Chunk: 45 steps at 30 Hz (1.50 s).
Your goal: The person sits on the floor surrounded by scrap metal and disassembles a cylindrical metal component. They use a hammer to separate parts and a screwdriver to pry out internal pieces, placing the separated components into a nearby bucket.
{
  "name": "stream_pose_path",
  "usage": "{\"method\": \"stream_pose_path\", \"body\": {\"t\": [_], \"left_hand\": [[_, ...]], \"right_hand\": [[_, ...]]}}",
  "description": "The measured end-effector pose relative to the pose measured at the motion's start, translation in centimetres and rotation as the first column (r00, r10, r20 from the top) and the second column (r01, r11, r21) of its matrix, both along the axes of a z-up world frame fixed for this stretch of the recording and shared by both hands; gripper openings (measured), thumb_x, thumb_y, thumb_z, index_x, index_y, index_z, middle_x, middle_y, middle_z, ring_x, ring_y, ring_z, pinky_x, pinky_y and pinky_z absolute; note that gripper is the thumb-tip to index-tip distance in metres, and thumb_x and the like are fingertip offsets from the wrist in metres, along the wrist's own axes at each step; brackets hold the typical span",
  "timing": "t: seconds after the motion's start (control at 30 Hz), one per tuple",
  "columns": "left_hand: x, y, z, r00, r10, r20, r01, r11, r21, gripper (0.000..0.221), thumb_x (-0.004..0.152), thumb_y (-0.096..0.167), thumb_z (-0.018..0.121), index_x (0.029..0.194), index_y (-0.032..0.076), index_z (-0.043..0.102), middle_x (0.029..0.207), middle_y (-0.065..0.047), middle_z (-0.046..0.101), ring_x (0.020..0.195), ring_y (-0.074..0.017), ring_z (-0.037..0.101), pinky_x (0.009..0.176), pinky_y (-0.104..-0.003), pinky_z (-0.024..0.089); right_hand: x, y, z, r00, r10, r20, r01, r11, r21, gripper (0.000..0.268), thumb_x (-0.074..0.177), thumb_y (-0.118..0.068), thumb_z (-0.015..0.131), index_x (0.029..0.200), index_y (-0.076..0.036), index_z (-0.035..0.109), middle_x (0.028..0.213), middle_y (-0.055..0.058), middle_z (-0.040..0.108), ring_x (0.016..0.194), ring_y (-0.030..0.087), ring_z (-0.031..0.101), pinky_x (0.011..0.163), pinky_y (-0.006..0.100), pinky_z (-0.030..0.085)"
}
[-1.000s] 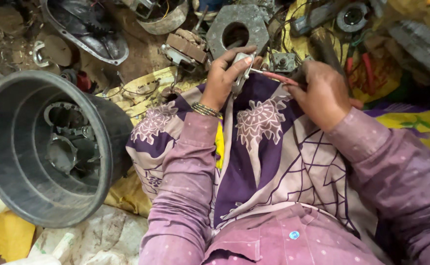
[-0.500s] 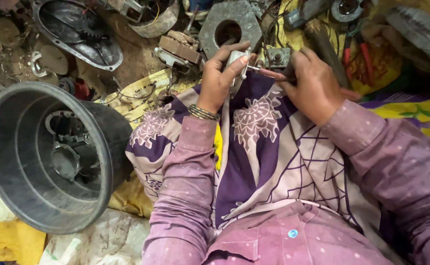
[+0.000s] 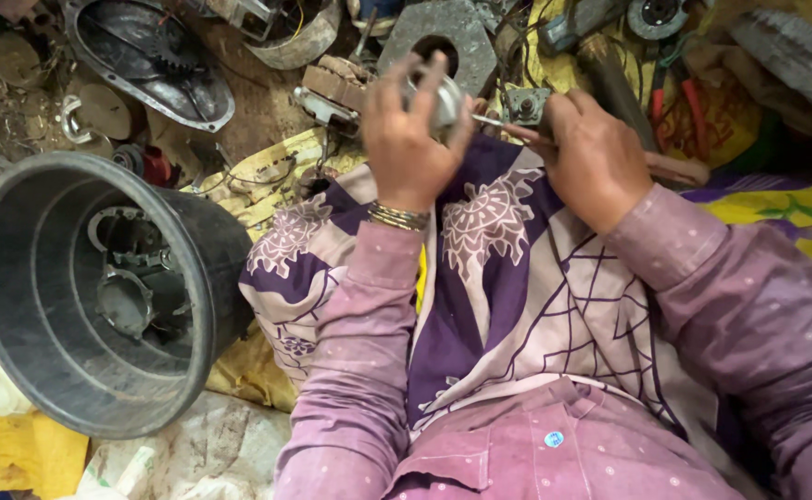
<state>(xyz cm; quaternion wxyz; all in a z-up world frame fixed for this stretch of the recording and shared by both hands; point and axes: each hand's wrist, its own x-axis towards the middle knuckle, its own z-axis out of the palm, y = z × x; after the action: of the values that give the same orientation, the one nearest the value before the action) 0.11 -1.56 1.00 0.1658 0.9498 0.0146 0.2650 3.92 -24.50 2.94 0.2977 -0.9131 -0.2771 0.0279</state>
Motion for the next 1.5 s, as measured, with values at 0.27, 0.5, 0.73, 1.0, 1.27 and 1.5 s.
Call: {"method": "stream_pose_path", "body": {"t": [0.27, 0.5, 0.73, 1.0, 1.27, 1.5], "left_hand": [[1.3, 2.6, -2.2, 0.982, 0.065, 0.178, -0.070, 0.997, 0.022, 0.092, 0.096, 0.058, 0.076, 0.162, 0.022, 0.023, 0.161, -0.013, 0.036, 0.151, -0.0375, 0.033, 0.125, -0.055, 0.032], [1.0, 2.8, -7.3, 0.904, -0.057, -0.424, 0.002, 0.992, -0.129, 0.107, 0.078, 0.050, 0.080, 0.164, 0.017, 0.024, 0.161, -0.028, 0.032, 0.148, -0.0499, 0.030, 0.119, -0.056, 0.037], [0.7, 4.4, -6.2, 0.995, 0.097, 0.012, -0.091, 0.960, -0.264, 0.089, 0.096, 0.041, 0.083, 0.164, 0.019, 0.029, 0.162, -0.020, 0.038, 0.147, -0.0358, 0.044, 0.120, -0.044, 0.043], [1.3, 2.7, -5.6, 0.938, 0.161, -0.306, -0.203, 0.973, -0.111, 0.084, 0.096, 0.047, 0.078, 0.161, 0.016, 0.035, 0.157, -0.020, 0.042, 0.145, -0.0370, 0.044, 0.123, -0.048, 0.037], [-14.5, 16.8, 13.4, 0.702, 0.449, 0.553, -0.594, 0.797, 0.106, 0.059, 0.104, 0.016, 0.083, 0.145, -0.005, 0.047, 0.143, -0.024, 0.058, 0.135, -0.0336, 0.064, 0.121, -0.050, 0.055], [-13.9, 11.3, 9.6, 0.872, 0.452, 0.188, -0.420, 0.888, -0.190, 0.039, 0.102, 0.016, 0.076, 0.129, 0.000, 0.055, 0.116, -0.014, 0.071, 0.099, -0.0226, 0.074, 0.090, -0.034, 0.060]], "right_hand": [[1.0, -1.1, -0.1, 0.999, -0.034, -0.016, 0.033, 0.999, -0.024, 0.021, 0.089, -0.012, 0.080, 0.095, 0.001, 0.064, 0.099, 0.021, 0.064, 0.087, 0.045, 0.064, 0.071, 0.053, 0.050], [1.2, -1.6, -0.3, 1.000, -0.012, 0.004, 0.012, 1.000, 0.029, 0.026, 0.088, -0.011, 0.084, 0.094, 0.002, 0.063, 0.099, 0.022, 0.063, 0.089, 0.043, 0.063, 0.075, 0.051, 0.050], [1.6, -1.7, -0.2, 0.999, -0.016, -0.048, 0.019, 0.998, 0.066, 0.027, 0.088, -0.010, 0.086, 0.093, 0.003, 0.063, 0.095, 0.022, 0.063, 0.087, 0.043, 0.063, 0.074, 0.049, 0.050], [1.6, -1.8, -1.0, 1.000, 0.011, -0.028, -0.009, 0.997, 0.073, 0.030, 0.085, -0.012, 0.086, 0.093, 0.004, 0.062, 0.096, 0.022, 0.063, 0.086, 0.043, 0.063, 0.073, 0.049, 0.050], [2.7, -3.2, -0.6, 0.993, -0.048, -0.104, 0.049, 0.999, 0.002, 0.030, 0.088, -0.018, 0.087, 0.096, 0.001, 0.065, 0.092, 0.022, 0.067, 0.081, 0.039, 0.067, 0.070, 0.048, 0.051], [2.0, -2.1, -1.0, 0.994, -0.015, -0.106, 0.022, 0.998, 0.065, 0.036, 0.089, -0.026, 0.087, 0.093, 0.003, 0.067, 0.090, 0.024, 0.068, 0.078, 0.037, 0.068, 0.068, 0.045, 0.052]]}}
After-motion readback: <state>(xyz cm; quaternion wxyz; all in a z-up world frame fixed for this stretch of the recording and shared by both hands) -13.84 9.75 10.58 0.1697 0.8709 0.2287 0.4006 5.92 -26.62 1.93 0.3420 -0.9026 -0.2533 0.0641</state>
